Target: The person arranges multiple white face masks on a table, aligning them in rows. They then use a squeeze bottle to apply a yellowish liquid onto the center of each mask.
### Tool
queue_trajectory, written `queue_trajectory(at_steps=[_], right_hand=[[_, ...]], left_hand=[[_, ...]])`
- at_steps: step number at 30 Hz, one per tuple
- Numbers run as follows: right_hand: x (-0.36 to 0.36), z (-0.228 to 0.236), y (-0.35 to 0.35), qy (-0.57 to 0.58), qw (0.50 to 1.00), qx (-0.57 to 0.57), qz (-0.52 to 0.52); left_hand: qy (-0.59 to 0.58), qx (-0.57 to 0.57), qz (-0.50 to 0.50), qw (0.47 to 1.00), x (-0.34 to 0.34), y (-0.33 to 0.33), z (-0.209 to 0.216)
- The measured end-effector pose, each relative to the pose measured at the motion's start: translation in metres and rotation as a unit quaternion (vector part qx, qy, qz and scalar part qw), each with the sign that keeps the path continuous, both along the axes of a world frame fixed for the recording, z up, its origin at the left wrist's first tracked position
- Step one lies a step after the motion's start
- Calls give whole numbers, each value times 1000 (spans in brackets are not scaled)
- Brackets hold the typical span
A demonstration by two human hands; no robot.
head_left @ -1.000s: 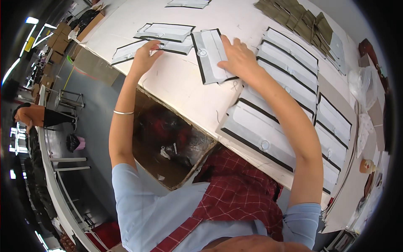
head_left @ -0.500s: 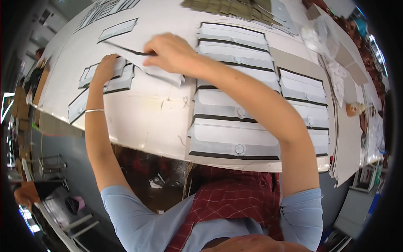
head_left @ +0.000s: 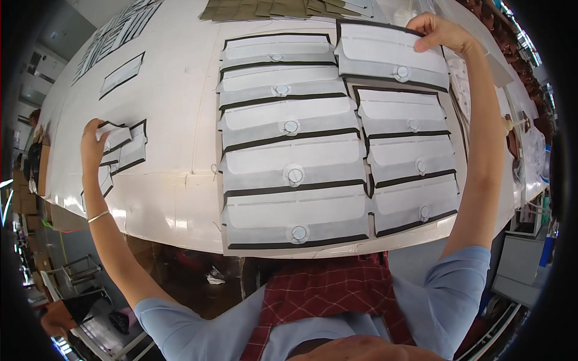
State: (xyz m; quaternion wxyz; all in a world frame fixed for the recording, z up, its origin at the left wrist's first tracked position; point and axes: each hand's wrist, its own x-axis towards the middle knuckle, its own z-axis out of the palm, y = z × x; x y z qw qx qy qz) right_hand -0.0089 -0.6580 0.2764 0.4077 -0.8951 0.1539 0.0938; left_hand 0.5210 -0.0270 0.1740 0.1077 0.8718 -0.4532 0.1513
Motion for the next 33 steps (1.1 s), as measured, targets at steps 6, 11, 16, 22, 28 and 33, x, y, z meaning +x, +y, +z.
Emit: queue_trajectory(at_steps=[6, 11, 16, 22, 28, 33], right_hand=[[-2, -44, -27, 70, 993, 90, -14], [1, -65, -39, 75, 993, 91, 1], [-2, -74, -43, 90, 993, 79, 9], [4, -57, 13, -225, 974, -24, 29], [15, -30, 35, -327, 921, 176, -119], [-18, -73, -33, -384, 841, 254, -283]], left_hand=[[-39, -231, 153, 960, 12, 71, 51], [-27, -320, 61, 945, -63, 14, 118], [-1, -279, -88, 956, -110, -100, 132], [123, -169, -291, 934, -241, -281, 132], [301, -54, -361, 881, -343, -396, 118], [278, 14, -350, 895, -280, -421, 60]])
